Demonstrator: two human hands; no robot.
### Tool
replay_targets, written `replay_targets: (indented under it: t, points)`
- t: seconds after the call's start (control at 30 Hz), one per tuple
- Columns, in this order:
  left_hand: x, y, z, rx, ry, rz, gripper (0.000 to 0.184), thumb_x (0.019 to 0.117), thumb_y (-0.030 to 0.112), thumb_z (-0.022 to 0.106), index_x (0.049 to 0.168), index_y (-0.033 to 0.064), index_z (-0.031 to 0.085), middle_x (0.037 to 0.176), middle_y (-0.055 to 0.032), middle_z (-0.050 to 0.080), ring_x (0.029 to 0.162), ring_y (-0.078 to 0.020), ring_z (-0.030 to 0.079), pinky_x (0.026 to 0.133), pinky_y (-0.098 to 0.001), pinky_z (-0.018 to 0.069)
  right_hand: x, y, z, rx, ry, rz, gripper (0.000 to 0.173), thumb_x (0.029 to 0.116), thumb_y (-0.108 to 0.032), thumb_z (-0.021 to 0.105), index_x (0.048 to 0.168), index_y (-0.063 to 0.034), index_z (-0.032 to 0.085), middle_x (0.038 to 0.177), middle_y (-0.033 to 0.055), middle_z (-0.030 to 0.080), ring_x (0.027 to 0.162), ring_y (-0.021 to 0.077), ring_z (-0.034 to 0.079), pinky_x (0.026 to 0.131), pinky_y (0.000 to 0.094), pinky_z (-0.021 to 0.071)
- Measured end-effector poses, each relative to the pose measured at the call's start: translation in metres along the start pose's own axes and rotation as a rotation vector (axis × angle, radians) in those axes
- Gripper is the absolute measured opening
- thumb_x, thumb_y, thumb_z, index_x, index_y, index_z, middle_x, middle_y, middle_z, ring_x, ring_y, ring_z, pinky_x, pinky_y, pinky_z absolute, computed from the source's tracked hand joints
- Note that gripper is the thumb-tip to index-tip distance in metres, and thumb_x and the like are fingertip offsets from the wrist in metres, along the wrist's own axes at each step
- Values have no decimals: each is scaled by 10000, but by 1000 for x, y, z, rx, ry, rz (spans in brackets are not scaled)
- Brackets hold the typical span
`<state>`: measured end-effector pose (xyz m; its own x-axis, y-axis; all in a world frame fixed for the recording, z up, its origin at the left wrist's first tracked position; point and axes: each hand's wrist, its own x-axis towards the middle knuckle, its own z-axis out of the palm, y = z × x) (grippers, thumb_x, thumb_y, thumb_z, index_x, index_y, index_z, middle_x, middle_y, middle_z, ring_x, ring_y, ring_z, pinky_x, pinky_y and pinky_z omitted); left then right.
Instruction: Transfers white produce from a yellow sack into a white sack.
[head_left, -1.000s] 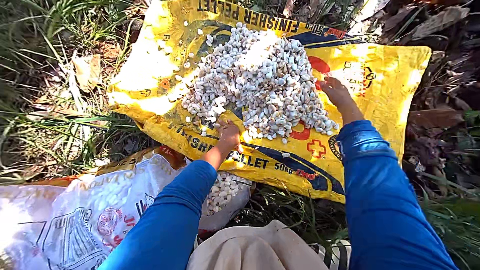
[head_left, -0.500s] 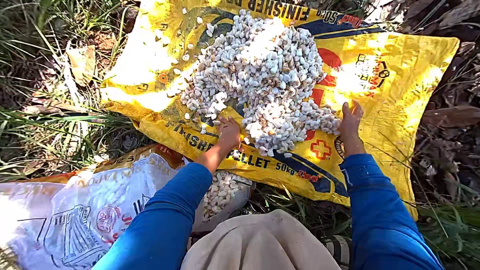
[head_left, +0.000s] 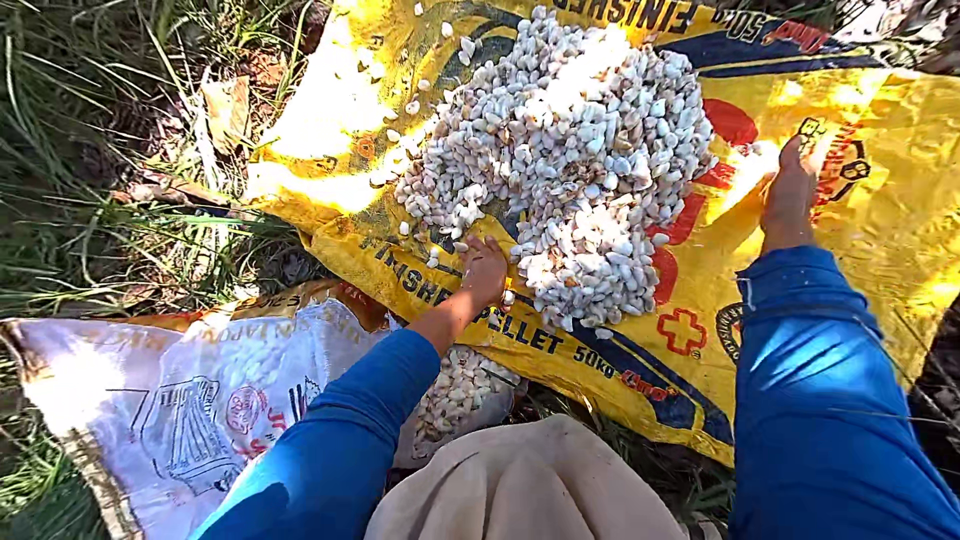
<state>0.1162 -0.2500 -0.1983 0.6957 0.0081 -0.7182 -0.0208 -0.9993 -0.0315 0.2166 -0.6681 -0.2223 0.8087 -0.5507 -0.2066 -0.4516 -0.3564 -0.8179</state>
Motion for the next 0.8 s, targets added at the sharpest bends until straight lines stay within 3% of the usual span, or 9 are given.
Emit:
replay_targets:
  t: [0.1,0.2,0.3,0.5,0.53,0.6,0.67,0.73,0.8]
  points:
    - [-6,-1,0,-38,30,38,1186,811,149,855,1564,-163,-6,1588,-471,67,1293,-639,462,967,-618,519,3,-23,71,210,-151,-240,663,1119,-366,323,1622,26,143,1678,221,217,1552,217,257,1265,327,227]
    - [-2,3,-9,6,-41,-22,1186,814,138,848,1582,-132,-15,1618,-433,41,1381,-605,391,1052,-615,459,-30,-58,118,368,-242,-309,570,1089,-342,444,1538,5,392,1550,179,452,1402,135,466,1157,254,378]
    - [2,5,-11,10,-43,-23,1282,735,166,917,1581,-137,2,1615,-436,50,1411,-617,334,1089,-643,412,-78,-77,110,234,-418,-157,634,1049,-418,550,1547,-50,416,1512,164,515,1369,167,515,1160,347,394]
    - [-14,-1,-21,-47,-76,-9,1348,695,219,955,1579,-134,2,1616,-431,52,1368,-603,406,1048,-628,465,-145,-57,121,-32,-702,-299,655,997,-410,643,1472,12,484,1524,237,469,1407,335,468,1175,524,363]
    - [-22,-5,-23,-120,-62,-2,1292,732,163,933,1574,-142,2,1610,-429,101,1348,-600,433,1046,-628,464,-158,-58,120,-116,-746,-337,691,993,-456,625,1496,-9,466,1577,231,411,1462,353,402,1204,560,302]
    - [-22,-11,-9,-246,110,1,1210,683,71,918,1534,-182,97,1426,-469,406,1196,-598,562,962,-651,508,-180,-63,112,-264,-877,-404,764,1005,-526,568,1570,-46,383,1670,235,240,1555,388,217,1249,615,127]
    - [-20,-9,-11,-171,63,-29,1137,782,136,834,1527,-203,45,1410,-443,438,1209,-549,582,990,-628,503,-194,-63,99,-244,-917,-425,734,993,-503,610,1559,-73,429,1664,201,285,1545,353,263,1245,581,200]
    - [-18,-15,-14,-66,45,60,832,840,181,792,1383,-262,343,1450,-441,395,1242,-561,548,985,-666,490,-200,-58,79,-85,-783,-393,564,997,-358,661,1469,-73,545,1547,183,472,1431,311,460,1176,512,383]
    - [-16,-30,-25,41,34,226,518,855,209,800,1179,-156,626,1332,-409,536,1233,-561,551,961,-728,466,-201,-42,51,-51,-545,-346,484,1028,-330,598,1418,-45,574,1475,206,536,1378,320,512,1146,497,418]
